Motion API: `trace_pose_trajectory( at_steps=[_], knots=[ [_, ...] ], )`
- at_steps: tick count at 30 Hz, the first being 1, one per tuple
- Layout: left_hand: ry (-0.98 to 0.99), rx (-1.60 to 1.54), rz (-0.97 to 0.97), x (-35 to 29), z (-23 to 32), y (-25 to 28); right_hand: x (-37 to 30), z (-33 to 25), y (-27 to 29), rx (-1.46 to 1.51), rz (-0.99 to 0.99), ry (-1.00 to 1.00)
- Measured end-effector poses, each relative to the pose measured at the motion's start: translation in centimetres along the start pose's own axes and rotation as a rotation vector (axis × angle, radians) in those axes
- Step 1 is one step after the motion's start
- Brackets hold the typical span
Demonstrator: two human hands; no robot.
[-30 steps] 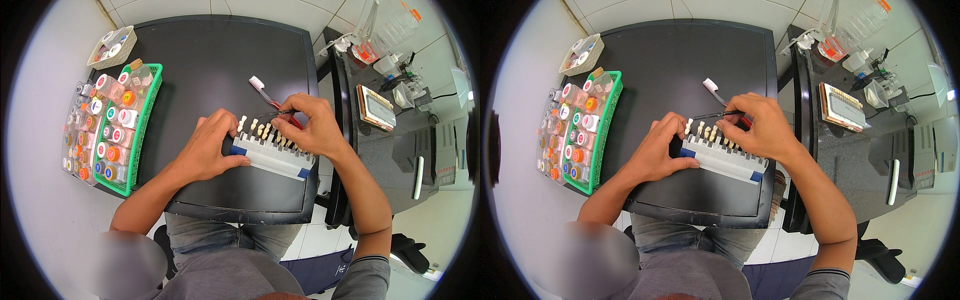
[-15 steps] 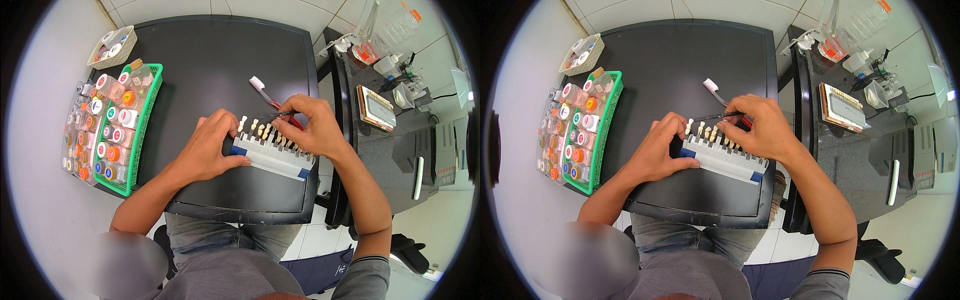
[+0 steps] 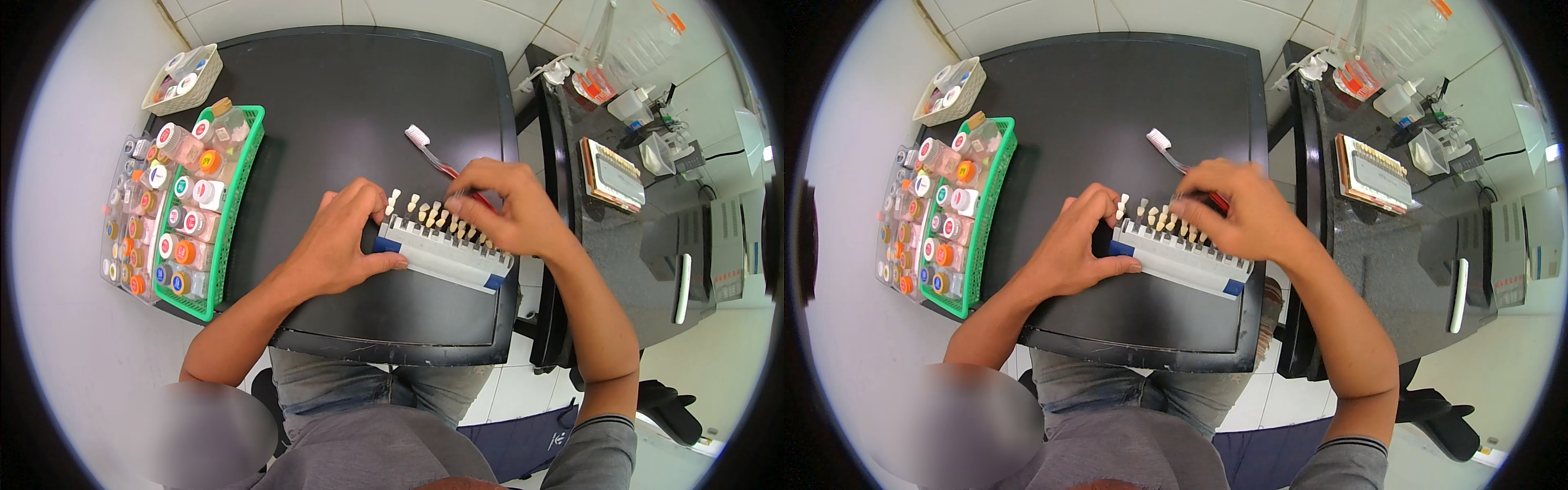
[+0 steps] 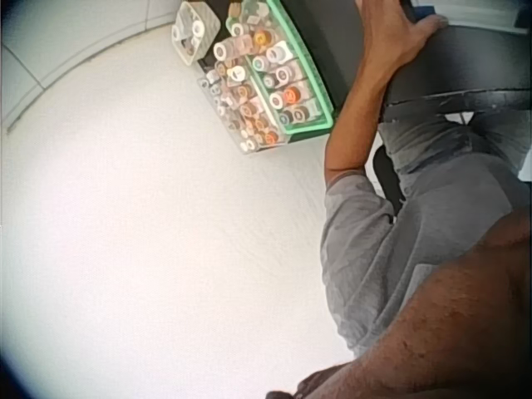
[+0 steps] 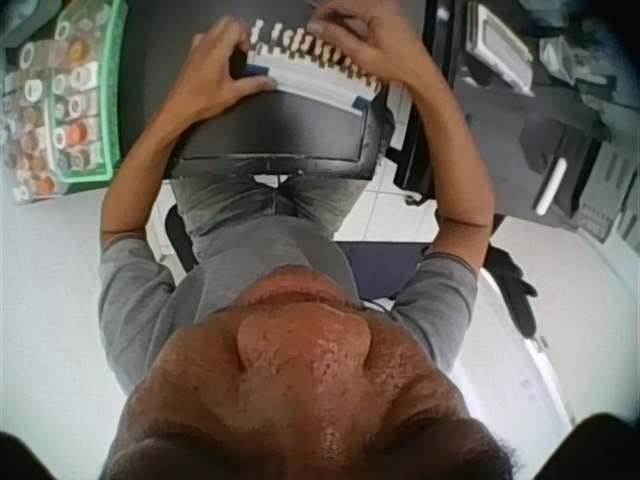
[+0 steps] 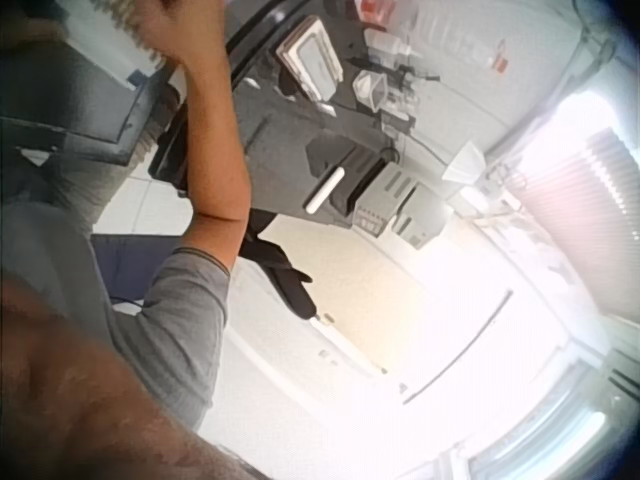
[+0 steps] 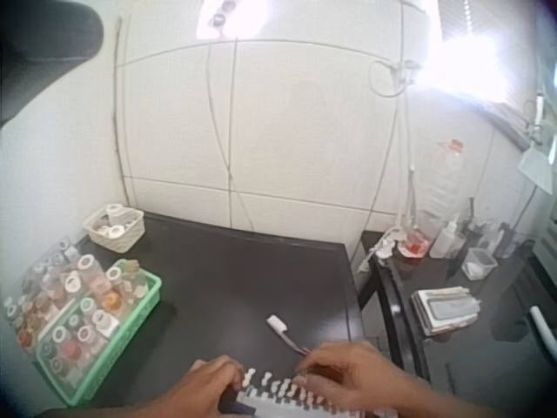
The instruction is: The person applies a stain to dental shade guides using a thin brush.
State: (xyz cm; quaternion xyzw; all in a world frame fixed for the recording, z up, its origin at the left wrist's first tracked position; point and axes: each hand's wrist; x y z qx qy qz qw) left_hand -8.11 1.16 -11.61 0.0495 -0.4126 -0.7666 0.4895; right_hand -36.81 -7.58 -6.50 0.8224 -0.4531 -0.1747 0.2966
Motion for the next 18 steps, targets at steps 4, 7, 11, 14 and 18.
trace_pose_trajectory(
  at_steps=[4, 7, 11, 14, 18],
  knots=[
    [0.0, -0.001, 0.013, 0.0, -0.2, -0.1, -0.4, -0.6, 2.0, 0.031, -0.031, -0.223],
    [0.04, -0.022, -0.007, 0.1, 0.0, 0.1, -0.2, 1.0, 0.9, -0.026, -0.052, 0.002],
    [0.098, -0.05, 0.004, 0.0, 0.3, 0.1, -0.3, 0.1, 0.5, -0.088, -0.115, -0.015],
    [0.114, -0.042, -0.006, 0.1, 0.3, 0.2, -0.3, 0.3, -0.1, -0.091, -0.1, 0.036],
    [0.135, -0.042, -0.012, 0.0, 0.4, 0.2, -0.3, -0.4, -0.2, -0.108, -0.12, -0.024]
  ],
)
Point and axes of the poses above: each hand's wrist, its own x-axis towards the middle knuckle, its own y-axis out of the back of the hand, z = x × y, and after that the axes turned 15 degrees about -y, right-handed
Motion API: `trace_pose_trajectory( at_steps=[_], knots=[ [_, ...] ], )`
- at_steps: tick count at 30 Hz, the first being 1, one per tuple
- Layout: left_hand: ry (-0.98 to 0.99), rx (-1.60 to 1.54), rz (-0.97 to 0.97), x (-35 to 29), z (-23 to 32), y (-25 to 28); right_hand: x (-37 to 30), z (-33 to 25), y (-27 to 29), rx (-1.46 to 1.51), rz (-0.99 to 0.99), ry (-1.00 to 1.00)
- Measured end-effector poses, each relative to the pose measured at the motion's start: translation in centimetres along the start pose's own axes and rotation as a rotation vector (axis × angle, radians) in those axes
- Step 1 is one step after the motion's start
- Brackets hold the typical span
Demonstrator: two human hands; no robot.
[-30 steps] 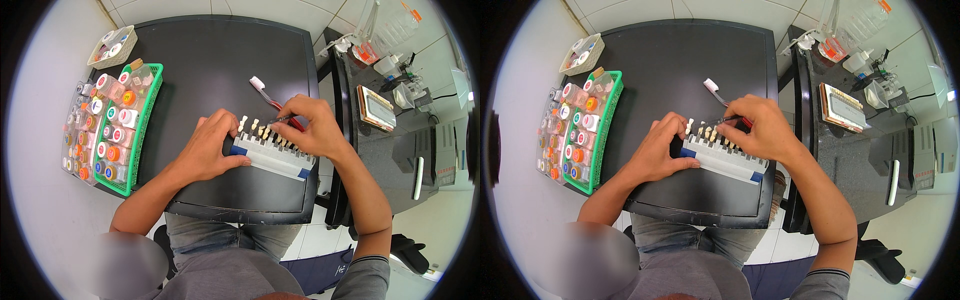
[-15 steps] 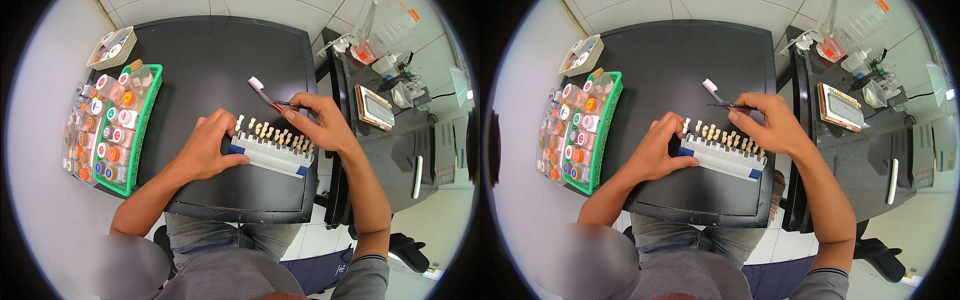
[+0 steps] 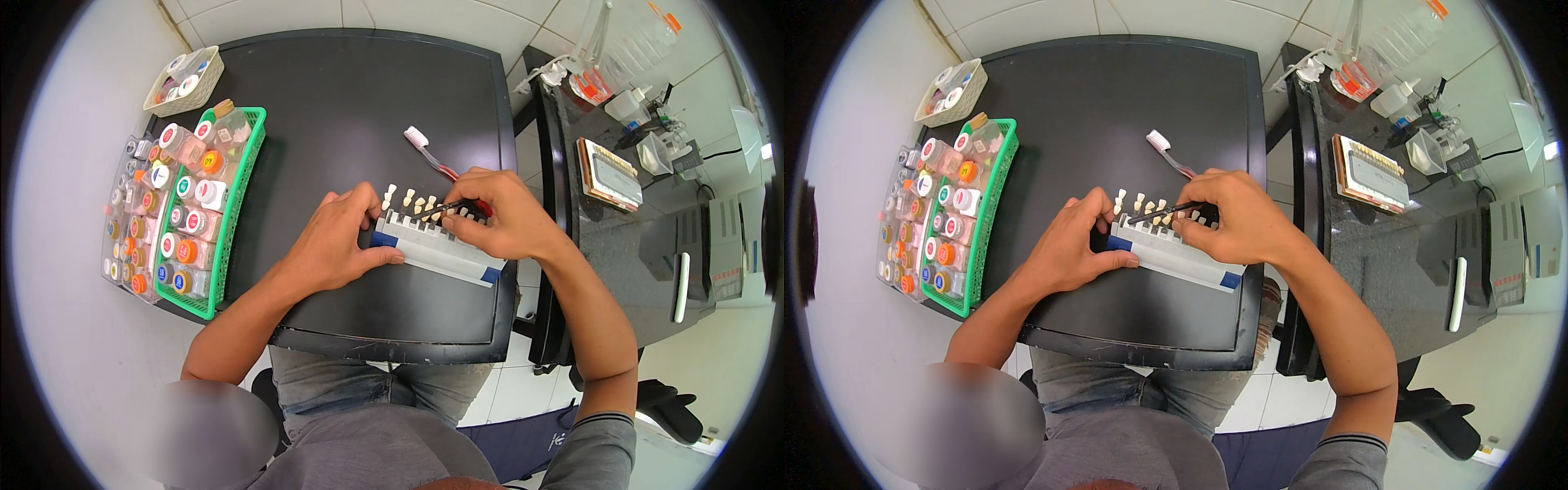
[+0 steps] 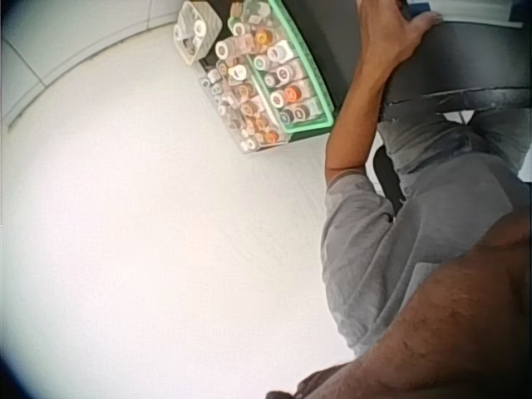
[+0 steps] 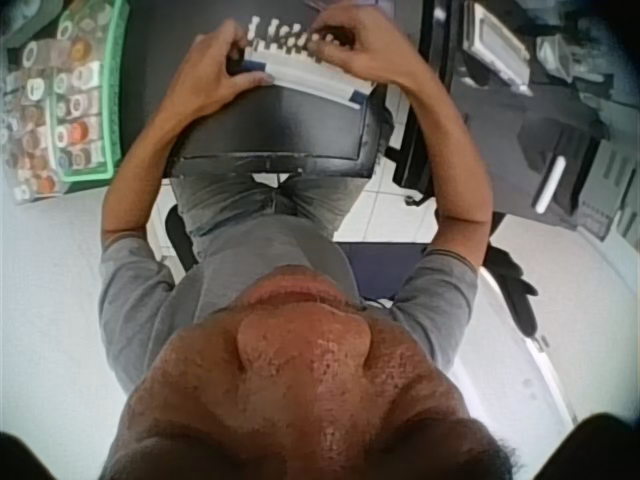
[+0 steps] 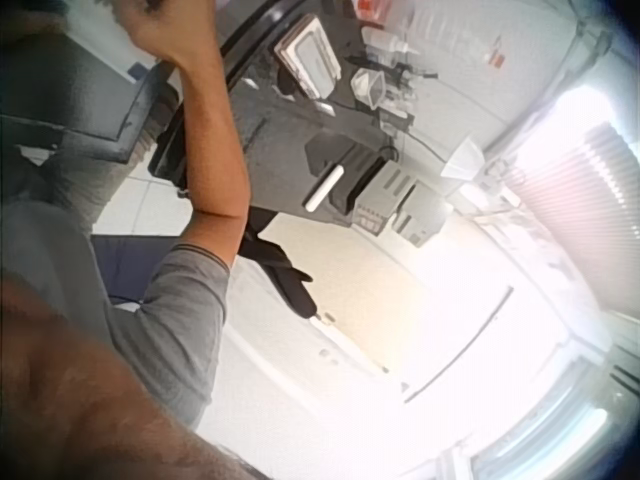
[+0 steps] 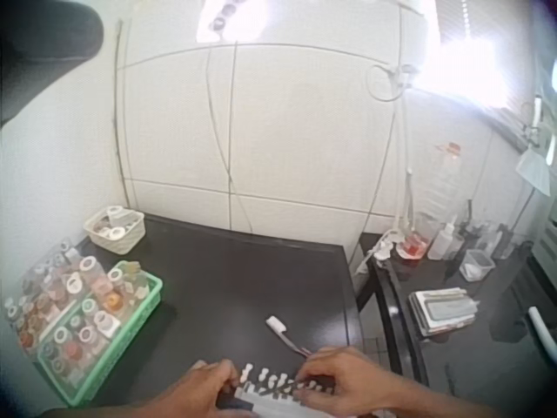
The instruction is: The person applies a stain to dental shade guides using a thin brush.
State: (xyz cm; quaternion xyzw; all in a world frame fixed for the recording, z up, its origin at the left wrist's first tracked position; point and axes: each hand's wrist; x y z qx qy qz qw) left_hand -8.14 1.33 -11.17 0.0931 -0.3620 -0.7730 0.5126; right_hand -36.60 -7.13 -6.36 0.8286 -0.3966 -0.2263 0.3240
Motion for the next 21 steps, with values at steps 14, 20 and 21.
trace_pose_trajectory(
  at_steps=[14, 20, 21],
  knots=[
    [-0.072, 0.023, 0.054, -0.1, -0.5, -0.5, 0.5, 2.0, 0.9, 0.321, 0.326, -0.154],
    [-0.076, 0.142, 0.122, -0.1, -0.7, -0.2, 0.4, 2.2, 0.5, 0.377, 0.307, -0.122],
    [-0.07, 0.148, 0.123, -0.1, -0.6, -0.1, 0.3, 1.8, 0.5, 0.386, 0.269, -0.133]
  ],
)
Point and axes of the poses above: each hand's wrist, its own x-axis towards the middle knuckle, its own y-axis out of the back of the hand, z = x × y, and after that the axes turned 15 degrees about -y, right-handed
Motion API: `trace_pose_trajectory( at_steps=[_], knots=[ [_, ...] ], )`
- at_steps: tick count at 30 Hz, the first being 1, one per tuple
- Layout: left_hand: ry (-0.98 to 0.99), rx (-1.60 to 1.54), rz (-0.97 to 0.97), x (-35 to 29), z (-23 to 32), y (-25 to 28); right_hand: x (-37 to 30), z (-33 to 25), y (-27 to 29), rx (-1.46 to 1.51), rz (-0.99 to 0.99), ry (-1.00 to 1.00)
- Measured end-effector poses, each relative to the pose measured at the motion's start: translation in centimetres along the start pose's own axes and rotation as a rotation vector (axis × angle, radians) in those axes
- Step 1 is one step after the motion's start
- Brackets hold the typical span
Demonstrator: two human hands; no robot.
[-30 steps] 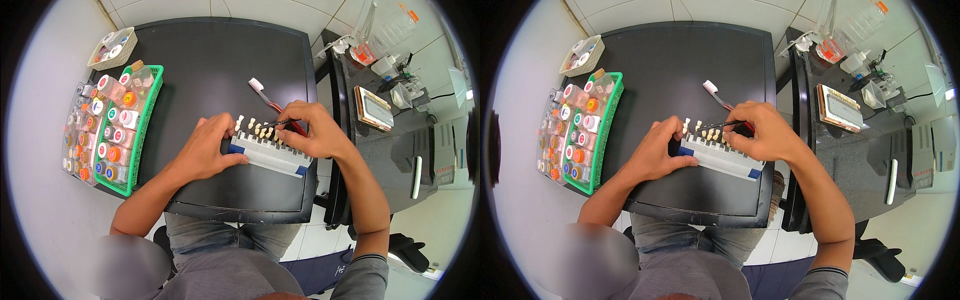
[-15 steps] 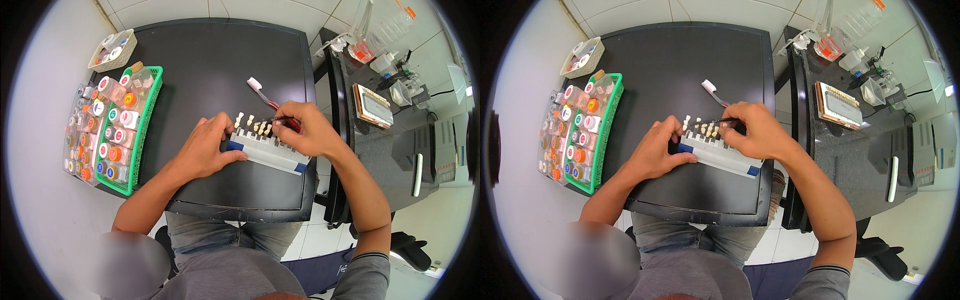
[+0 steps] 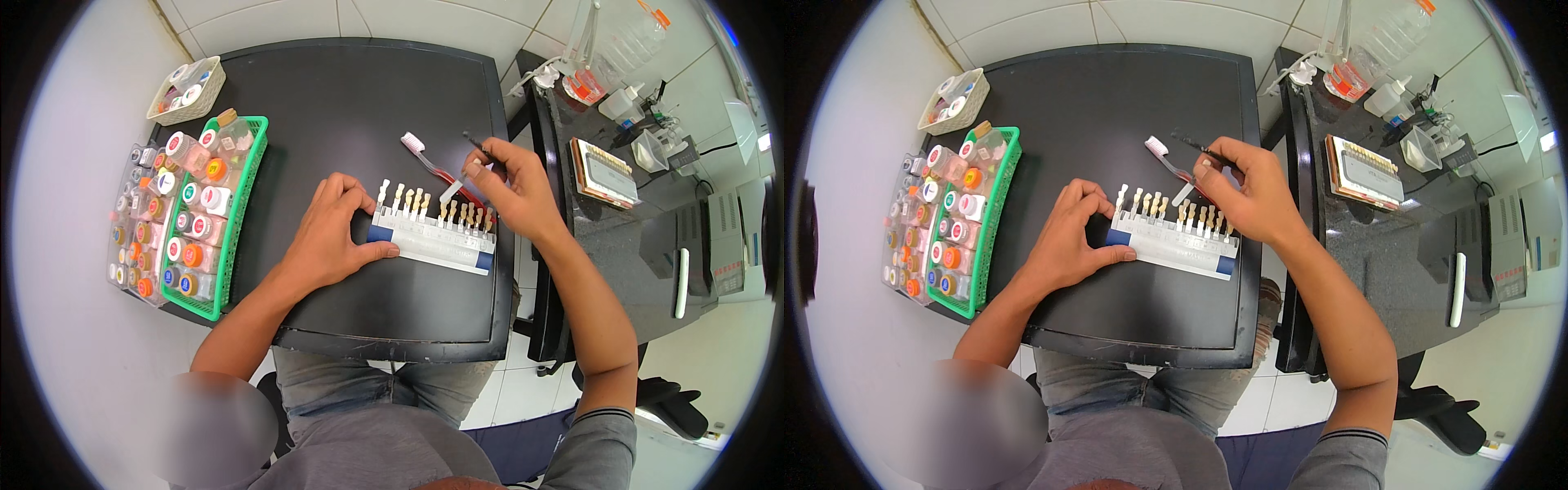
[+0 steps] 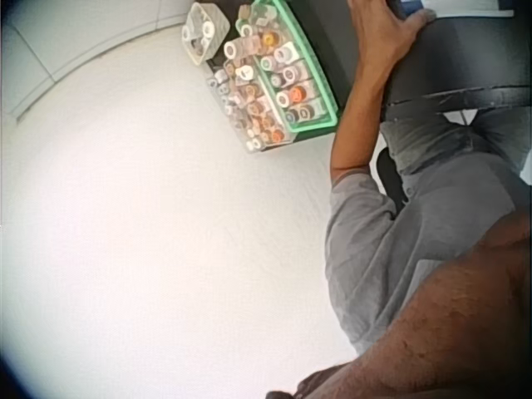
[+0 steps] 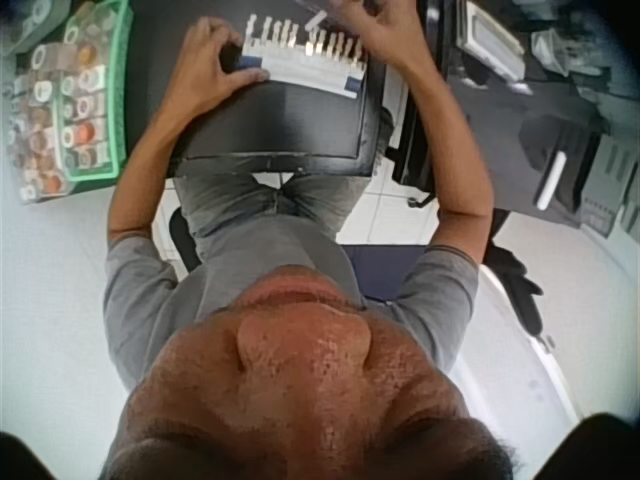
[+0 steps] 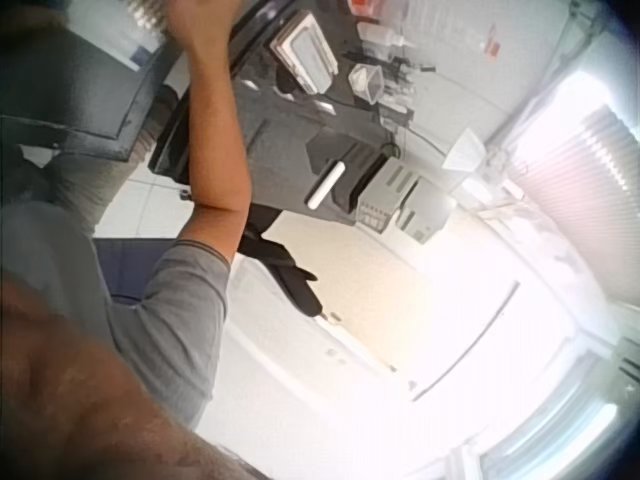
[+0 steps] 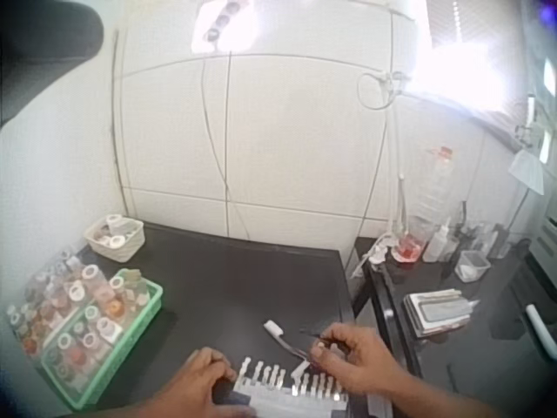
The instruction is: The person applies a stain to dental shade guides using a thin brush.
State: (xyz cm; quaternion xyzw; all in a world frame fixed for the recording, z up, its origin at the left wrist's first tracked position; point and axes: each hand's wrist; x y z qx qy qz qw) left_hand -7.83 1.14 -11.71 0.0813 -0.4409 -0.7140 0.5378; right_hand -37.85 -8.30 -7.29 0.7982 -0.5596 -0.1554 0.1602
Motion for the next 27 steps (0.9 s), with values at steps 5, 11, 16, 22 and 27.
trace_pose_trajectory(
  at_steps=[5, 11, 16, 22, 27],
  knots=[
    [0.019, 0.01, 0.034, 0.1, 0.3, 0.5, -0.8, -0.8, -0.8, -0.014, -0.039, 0.107],
    [-0.162, -0.463, 0.192, 0.1, 1.7, -0.1, -2.5, -2.7, -2.4, -0.059, -0.115, 0.219],
    [-0.013, -0.876, 0.175, -0.3, 2.9, -1.6, -3.4, -3.2, -3.2, -0.064, -0.137, 0.245],
    [0.078, -0.988, 0.187, -0.1, 2.5, -1.4, -3.5, -3.8, -3.4, -0.029, -0.098, 0.236],
    [0.052, -0.954, 0.115, -0.4, 2.2, -2.0, -3.3, -2.9, -3.4, -0.128, -0.087, 0.295]
  ],
)
Point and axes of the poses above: each hand's wrist, its own x-axis towards the middle knuckle, its own y-axis out of the back of the hand, z = x × y, and after that the axes turned 15 degrees about -y, right-handed
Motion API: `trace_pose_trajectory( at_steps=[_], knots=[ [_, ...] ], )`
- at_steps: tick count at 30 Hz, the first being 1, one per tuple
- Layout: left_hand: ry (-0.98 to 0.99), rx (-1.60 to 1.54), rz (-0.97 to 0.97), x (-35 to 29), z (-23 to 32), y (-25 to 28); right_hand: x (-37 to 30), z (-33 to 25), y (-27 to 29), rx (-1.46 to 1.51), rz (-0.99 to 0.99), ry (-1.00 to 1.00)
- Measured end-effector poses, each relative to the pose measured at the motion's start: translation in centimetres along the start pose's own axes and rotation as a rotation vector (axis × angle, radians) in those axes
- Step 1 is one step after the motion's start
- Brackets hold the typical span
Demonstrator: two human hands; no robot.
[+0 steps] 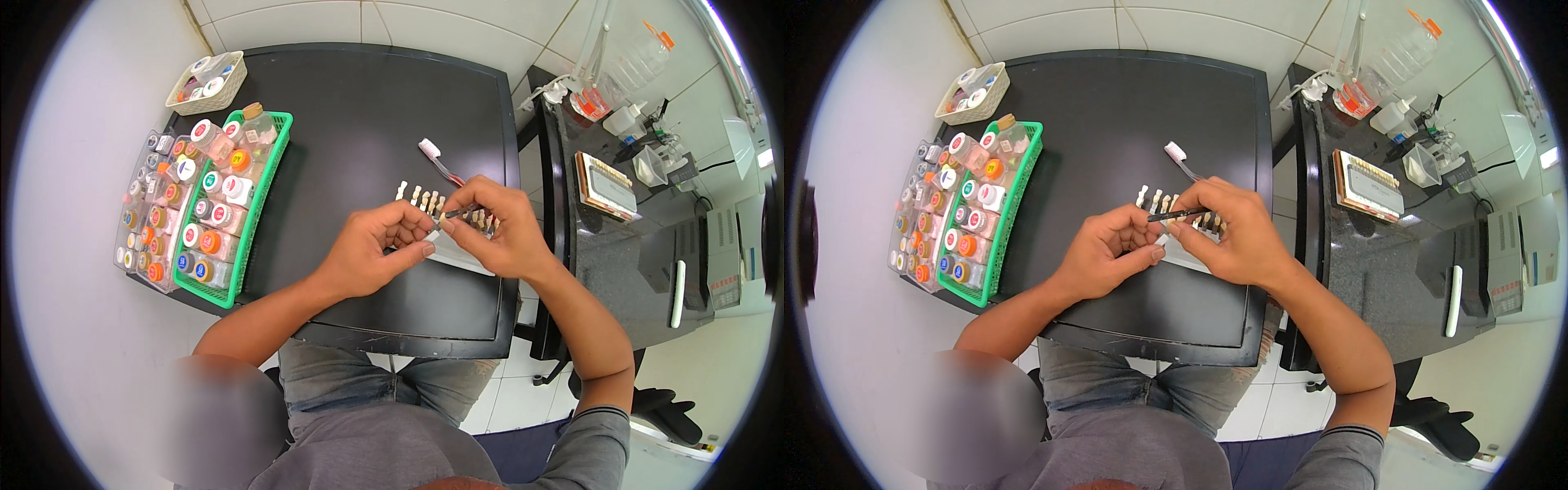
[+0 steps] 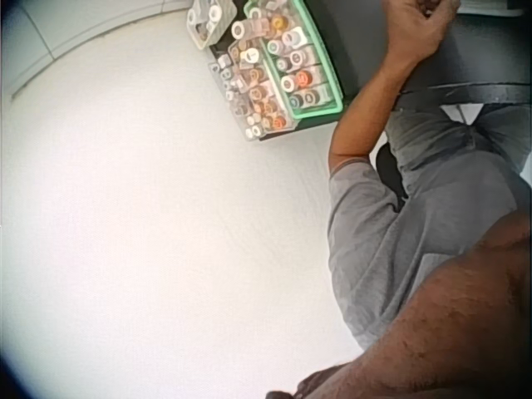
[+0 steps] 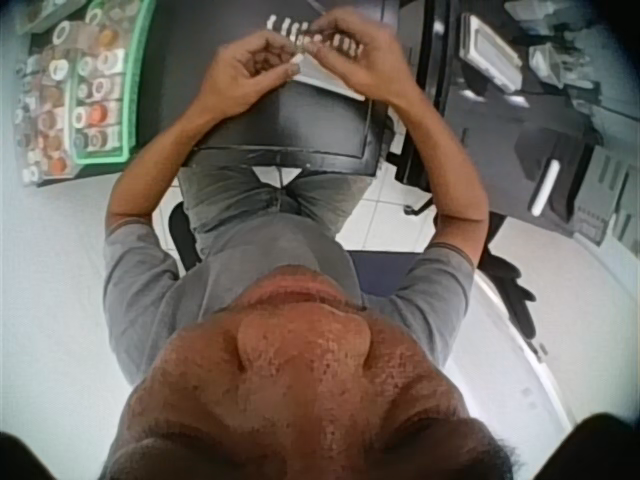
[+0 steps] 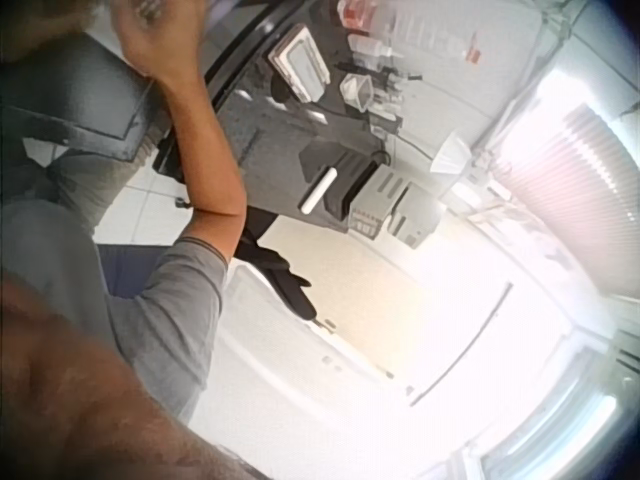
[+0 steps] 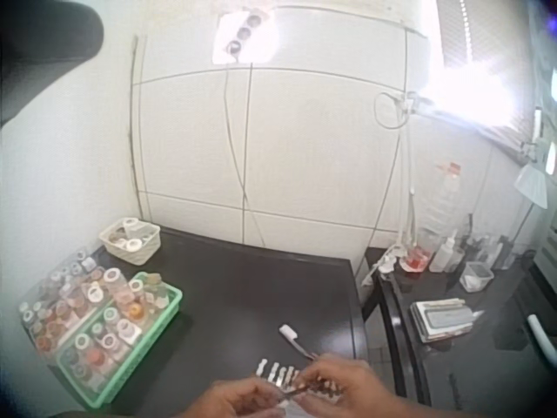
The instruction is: The person applies a stain to dental shade guides using a thin brush.
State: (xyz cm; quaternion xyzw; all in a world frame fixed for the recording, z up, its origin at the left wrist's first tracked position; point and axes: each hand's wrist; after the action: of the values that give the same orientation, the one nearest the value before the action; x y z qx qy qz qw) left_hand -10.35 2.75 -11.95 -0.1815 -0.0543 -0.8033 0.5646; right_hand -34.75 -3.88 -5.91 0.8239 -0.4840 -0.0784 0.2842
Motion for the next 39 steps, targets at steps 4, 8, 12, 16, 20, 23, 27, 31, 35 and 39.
trace_pose_trajectory(
  at_steps=[4, 8, 12, 16, 20, 23, 27, 31, 35, 39],
  knots=[
    [-0.009, 0.028, -0.057, 0.0, 0.0, 0.0, -0.1, -0.3, -0.2, -0.024, -0.009, 0.004],
    [0.014, 0.005, -0.058, -0.1, -0.2, -0.1, -0.2, -0.4, -0.2, -0.051, -0.009, -0.026],
    [0.044, -0.041, -0.038, -0.1, 0.1, 0.0, -0.1, -0.3, -0.3, -0.028, -0.019, -0.013],
    [0.047, -0.095, 0.02, 0.2, 0.0, -0.3, -0.2, 0.0, -0.6, 0.168, 0.028, -0.054],
    [0.05, -0.076, 0.039, 0.2, 0.1, -0.1, -0.3, -0.3, -0.3, 0.134, 0.113, -0.091],
    [0.05, -0.03, 0.045, 0.3, 0.4, -0.1, 0.0, 0.4, -0.5, 0.147, 0.262, -0.022],
    [0.027, -0.019, 0.046, 0.3, -0.1, 0.2, 0.0, 0.3, 0.2, 0.158, 0.361, 0.028],
    [0.037, -0.059, 0.076, 0.4, 0.1, 0.3, -0.4, 0.0, 0.8, 0.173, 0.353, 0.049],
    [0.004, -0.098, 0.11, 0.3, 0.5, 0.1, -0.8, -2.0, 0.1, 0.016, 0.167, -0.077],
    [-0.061, 0.002, 0.088, 0.5, 1.1, -0.2, -0.9, -1.5, -0.9, 0.13, 0.045, -0.141]
  ],
)
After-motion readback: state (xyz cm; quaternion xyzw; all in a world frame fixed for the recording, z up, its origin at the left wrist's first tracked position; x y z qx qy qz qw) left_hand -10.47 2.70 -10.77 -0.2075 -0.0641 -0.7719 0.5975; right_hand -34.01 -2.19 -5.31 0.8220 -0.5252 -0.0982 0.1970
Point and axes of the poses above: each hand's wrist, its own x-axis towards the middle knuckle, its own y-axis out of the back of the hand, z = x × y, and after that the axes turned 15 degrees about -y, right-handed
